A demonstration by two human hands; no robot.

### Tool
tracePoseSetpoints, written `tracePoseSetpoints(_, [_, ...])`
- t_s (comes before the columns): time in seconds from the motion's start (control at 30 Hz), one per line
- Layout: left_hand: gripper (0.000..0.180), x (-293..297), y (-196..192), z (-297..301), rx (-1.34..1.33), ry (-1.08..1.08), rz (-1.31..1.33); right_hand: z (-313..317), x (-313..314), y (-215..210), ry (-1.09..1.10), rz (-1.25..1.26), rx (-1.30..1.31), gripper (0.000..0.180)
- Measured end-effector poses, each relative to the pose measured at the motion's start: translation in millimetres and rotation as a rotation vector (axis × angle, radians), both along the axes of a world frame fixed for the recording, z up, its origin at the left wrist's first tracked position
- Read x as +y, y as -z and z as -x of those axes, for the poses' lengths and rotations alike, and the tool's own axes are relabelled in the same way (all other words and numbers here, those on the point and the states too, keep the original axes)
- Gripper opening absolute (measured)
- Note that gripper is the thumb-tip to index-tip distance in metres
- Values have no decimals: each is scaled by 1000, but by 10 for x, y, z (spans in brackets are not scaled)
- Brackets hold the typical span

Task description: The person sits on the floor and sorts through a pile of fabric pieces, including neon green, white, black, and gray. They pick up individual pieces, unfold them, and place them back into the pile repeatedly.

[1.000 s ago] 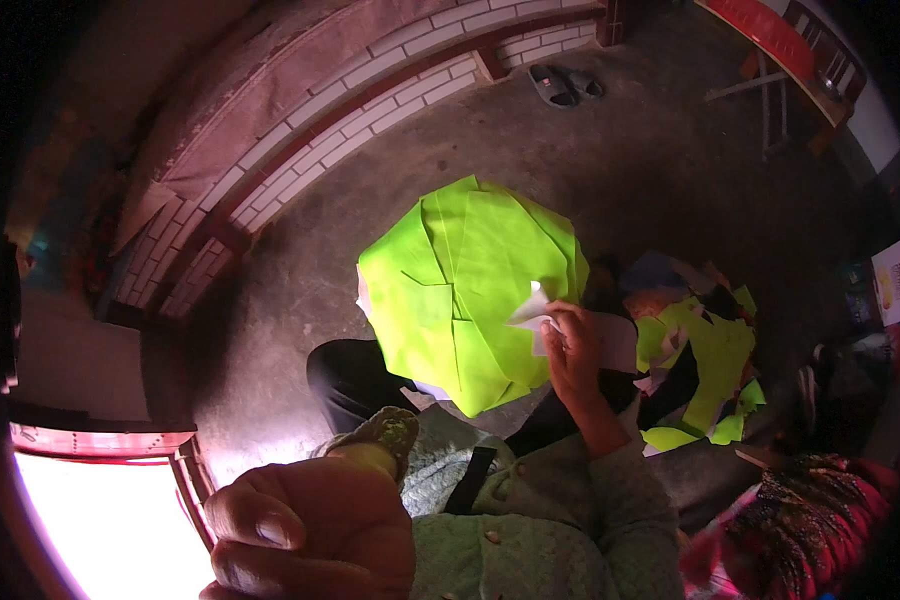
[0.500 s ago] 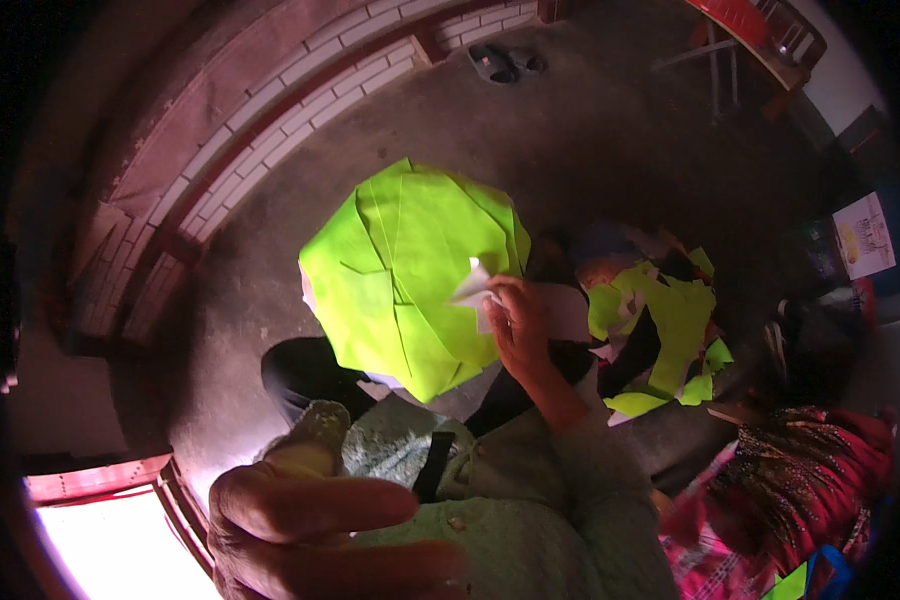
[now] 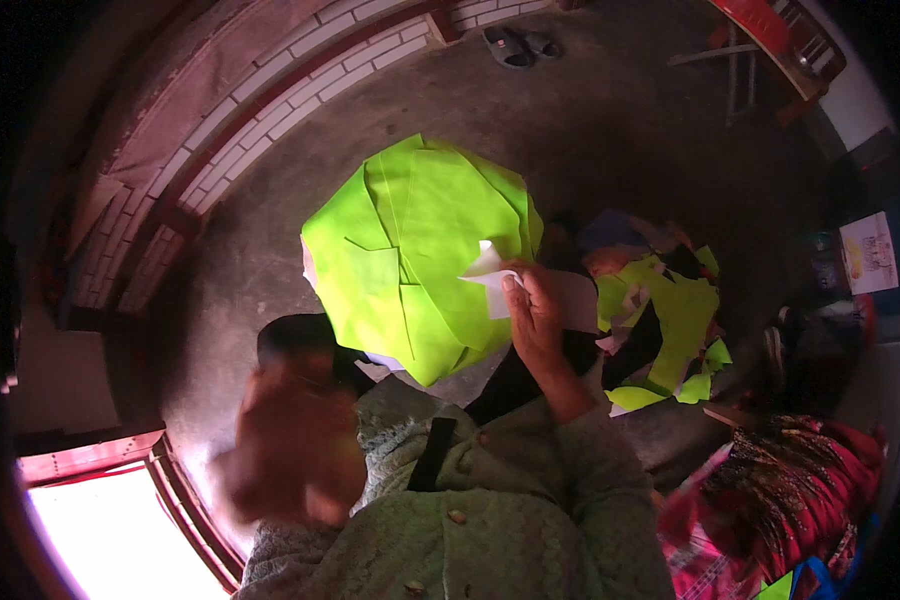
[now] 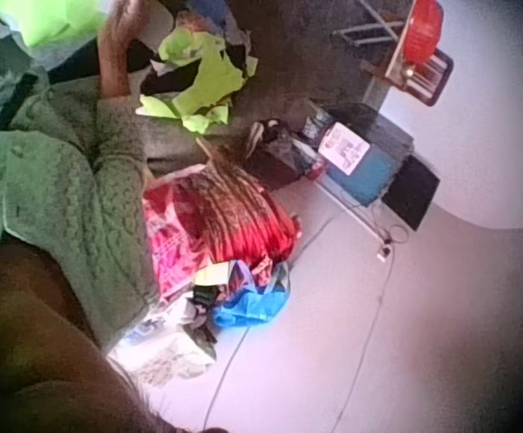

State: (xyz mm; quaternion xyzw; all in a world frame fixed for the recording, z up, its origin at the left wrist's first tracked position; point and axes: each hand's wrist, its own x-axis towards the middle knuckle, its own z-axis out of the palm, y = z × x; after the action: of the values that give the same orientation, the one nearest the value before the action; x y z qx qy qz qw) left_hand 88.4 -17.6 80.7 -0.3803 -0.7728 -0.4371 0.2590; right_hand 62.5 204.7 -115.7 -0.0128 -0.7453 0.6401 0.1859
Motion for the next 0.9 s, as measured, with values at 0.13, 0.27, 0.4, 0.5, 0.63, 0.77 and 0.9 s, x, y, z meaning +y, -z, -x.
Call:
tracePoseSetpoints(0.13, [32,136,716,559,-238,-222,33,-7,-14,10,4,225,-96,24])
tracePoseSetpoints(0.27, [48,72,1430,706,-226,-353,444,12,28,-93,67,423,-126,29])
tracePoseSetpoints(0.4, [53,-14,1677,728,-322,-267,355,34,-81,-428,-40,431,-91,31])
tracePoseSetpoints(0.5, [53,-96,1622,729,-461,-233,133,143,-240,-768,-287,619,-88,37])
tracePoseSetpoints(0.63, [41,-333,1584,745,-687,-262,-364,328,-437,-939,-481,993,-239,35])
tracePoseSetpoints(0.77, [33,-556,1618,748,-698,-318,-487,460,-439,-469,-428,803,-413,35])
tracePoseSetpoints(0.9, [30,-570,1761,709,-617,-317,-365,390,-399,-371,-382,815,-535,42])
